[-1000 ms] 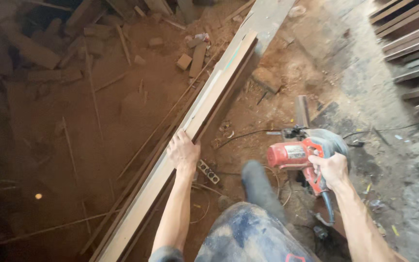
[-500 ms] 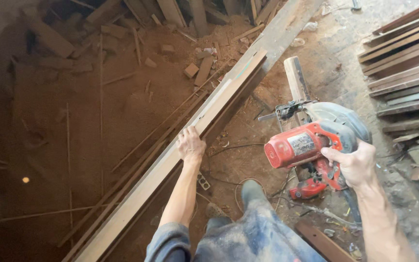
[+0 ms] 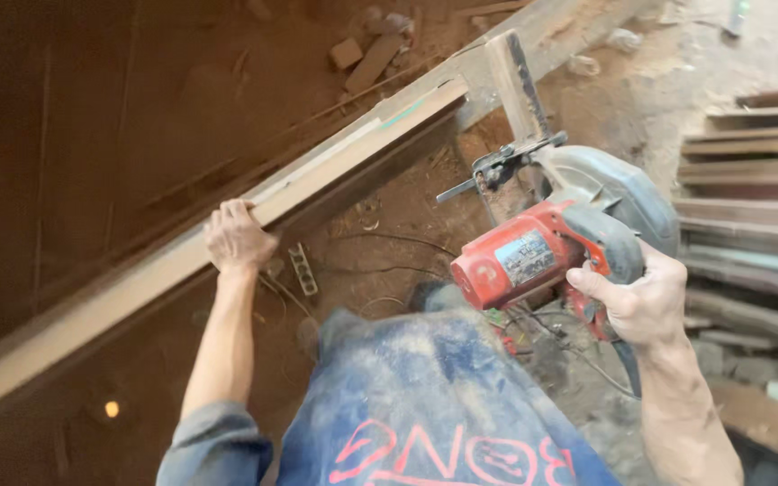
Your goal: The person repeatedly picks up long wooden planks, positions them on a workbench, and cuts them with a circular saw. After each cut, the person sets the cut piece aside and retrieves another plank to repeat the process.
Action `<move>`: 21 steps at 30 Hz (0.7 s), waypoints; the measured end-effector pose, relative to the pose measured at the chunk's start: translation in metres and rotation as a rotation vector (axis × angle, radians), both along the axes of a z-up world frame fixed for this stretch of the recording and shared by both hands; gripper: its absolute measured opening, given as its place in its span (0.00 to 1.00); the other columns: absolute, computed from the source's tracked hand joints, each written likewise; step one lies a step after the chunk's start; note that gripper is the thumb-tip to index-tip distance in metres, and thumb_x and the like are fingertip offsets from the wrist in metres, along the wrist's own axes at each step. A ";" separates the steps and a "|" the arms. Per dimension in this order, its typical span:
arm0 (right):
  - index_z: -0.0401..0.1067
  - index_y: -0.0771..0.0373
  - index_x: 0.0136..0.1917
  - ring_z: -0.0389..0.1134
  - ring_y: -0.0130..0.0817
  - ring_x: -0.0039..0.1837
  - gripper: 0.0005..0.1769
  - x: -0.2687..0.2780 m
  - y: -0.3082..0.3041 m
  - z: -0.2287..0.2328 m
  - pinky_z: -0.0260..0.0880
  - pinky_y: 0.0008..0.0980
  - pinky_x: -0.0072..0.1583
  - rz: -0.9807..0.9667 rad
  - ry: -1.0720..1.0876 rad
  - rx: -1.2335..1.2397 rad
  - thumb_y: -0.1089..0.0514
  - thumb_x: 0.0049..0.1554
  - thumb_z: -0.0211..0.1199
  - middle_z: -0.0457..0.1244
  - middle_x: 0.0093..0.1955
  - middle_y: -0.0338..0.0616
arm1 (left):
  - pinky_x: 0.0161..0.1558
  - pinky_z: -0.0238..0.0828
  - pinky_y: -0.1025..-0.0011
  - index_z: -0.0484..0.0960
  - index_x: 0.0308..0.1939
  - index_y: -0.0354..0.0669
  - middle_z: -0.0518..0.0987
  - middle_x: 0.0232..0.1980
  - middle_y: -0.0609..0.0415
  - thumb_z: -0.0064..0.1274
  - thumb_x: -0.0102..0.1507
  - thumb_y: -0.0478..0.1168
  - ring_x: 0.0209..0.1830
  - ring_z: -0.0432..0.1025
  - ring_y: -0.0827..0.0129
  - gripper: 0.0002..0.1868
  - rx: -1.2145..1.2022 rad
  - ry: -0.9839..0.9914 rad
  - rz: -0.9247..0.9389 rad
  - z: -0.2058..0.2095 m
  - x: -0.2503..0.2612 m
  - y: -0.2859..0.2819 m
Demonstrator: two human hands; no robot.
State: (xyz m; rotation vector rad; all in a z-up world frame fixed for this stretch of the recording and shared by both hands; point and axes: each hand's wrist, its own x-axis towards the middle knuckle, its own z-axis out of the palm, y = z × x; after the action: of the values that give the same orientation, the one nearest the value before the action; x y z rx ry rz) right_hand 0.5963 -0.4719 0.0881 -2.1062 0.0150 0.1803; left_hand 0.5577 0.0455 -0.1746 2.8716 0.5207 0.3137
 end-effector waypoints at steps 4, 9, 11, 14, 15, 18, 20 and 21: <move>0.77 0.68 0.58 0.66 0.23 0.39 0.22 0.064 -0.029 0.011 0.68 0.27 0.42 0.131 0.046 0.008 0.64 0.50 0.74 0.68 0.40 0.38 | 0.59 0.63 0.57 0.77 0.50 0.46 0.78 0.50 0.50 0.56 0.60 0.34 0.55 0.72 0.54 0.14 0.063 -0.004 0.058 -0.006 0.001 -0.004; 0.77 0.67 0.59 0.65 0.23 0.35 0.23 0.140 -0.036 0.015 0.65 0.27 0.37 0.213 0.128 -0.008 0.64 0.50 0.73 0.67 0.37 0.39 | 0.64 0.59 0.56 0.77 0.46 0.48 0.79 0.49 0.52 0.58 0.59 0.32 0.57 0.71 0.55 0.13 0.099 -0.022 0.122 0.004 0.002 -0.026; 0.78 0.67 0.60 0.65 0.25 0.35 0.22 0.170 -0.038 0.013 0.65 0.29 0.36 0.260 0.126 -0.113 0.64 0.51 0.73 0.67 0.36 0.40 | 0.68 0.57 0.56 0.78 0.49 0.47 0.78 0.50 0.52 0.55 0.54 0.29 0.59 0.70 0.57 0.19 0.082 0.045 0.156 0.011 0.010 -0.034; 0.76 0.69 0.59 0.67 0.25 0.37 0.21 0.209 -0.039 0.004 0.67 0.28 0.37 0.300 0.097 -0.160 0.64 0.53 0.75 0.68 0.37 0.40 | 0.71 0.55 0.56 0.77 0.58 0.45 0.75 0.61 0.49 0.56 0.55 0.29 0.66 0.66 0.55 0.26 0.223 -0.089 0.187 0.019 0.026 -0.060; 0.76 0.70 0.59 0.67 0.25 0.38 0.21 0.219 -0.037 0.000 0.68 0.27 0.40 0.338 0.057 -0.212 0.63 0.53 0.75 0.68 0.38 0.41 | 0.72 0.54 0.56 0.76 0.61 0.45 0.73 0.66 0.48 0.58 0.56 0.30 0.70 0.64 0.54 0.28 0.295 -0.174 0.194 0.019 0.032 -0.074; 0.75 0.71 0.59 0.68 0.25 0.43 0.21 0.250 -0.033 0.003 0.70 0.25 0.49 0.468 -0.005 -0.325 0.62 0.55 0.76 0.69 0.43 0.43 | 0.68 0.52 0.49 0.73 0.63 0.35 0.67 0.68 0.38 0.62 0.48 0.37 0.70 0.58 0.46 0.37 0.179 -0.277 0.301 0.017 0.042 -0.128; 0.75 0.71 0.61 0.69 0.25 0.46 0.23 0.275 -0.026 0.003 0.70 0.25 0.53 0.507 0.031 -0.300 0.62 0.55 0.75 0.69 0.46 0.43 | 0.73 0.57 0.58 0.73 0.64 0.39 0.71 0.67 0.47 0.61 0.58 0.33 0.73 0.62 0.59 0.30 -0.022 -0.443 0.294 0.016 0.056 -0.174; 0.74 0.70 0.61 0.69 0.26 0.48 0.24 0.288 -0.020 0.005 0.71 0.25 0.54 0.521 0.048 -0.283 0.61 0.54 0.75 0.70 0.47 0.44 | 0.70 0.61 0.59 0.76 0.59 0.41 0.75 0.62 0.48 0.63 0.58 0.34 0.68 0.66 0.60 0.26 -0.104 -0.401 0.301 0.018 0.065 -0.191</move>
State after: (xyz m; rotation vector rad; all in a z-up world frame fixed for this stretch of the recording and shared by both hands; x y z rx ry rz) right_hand 0.8840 -0.4915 0.0934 -2.3485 -0.5098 0.5675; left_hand 0.6225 -0.1453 -0.1565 2.5268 0.8549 0.8582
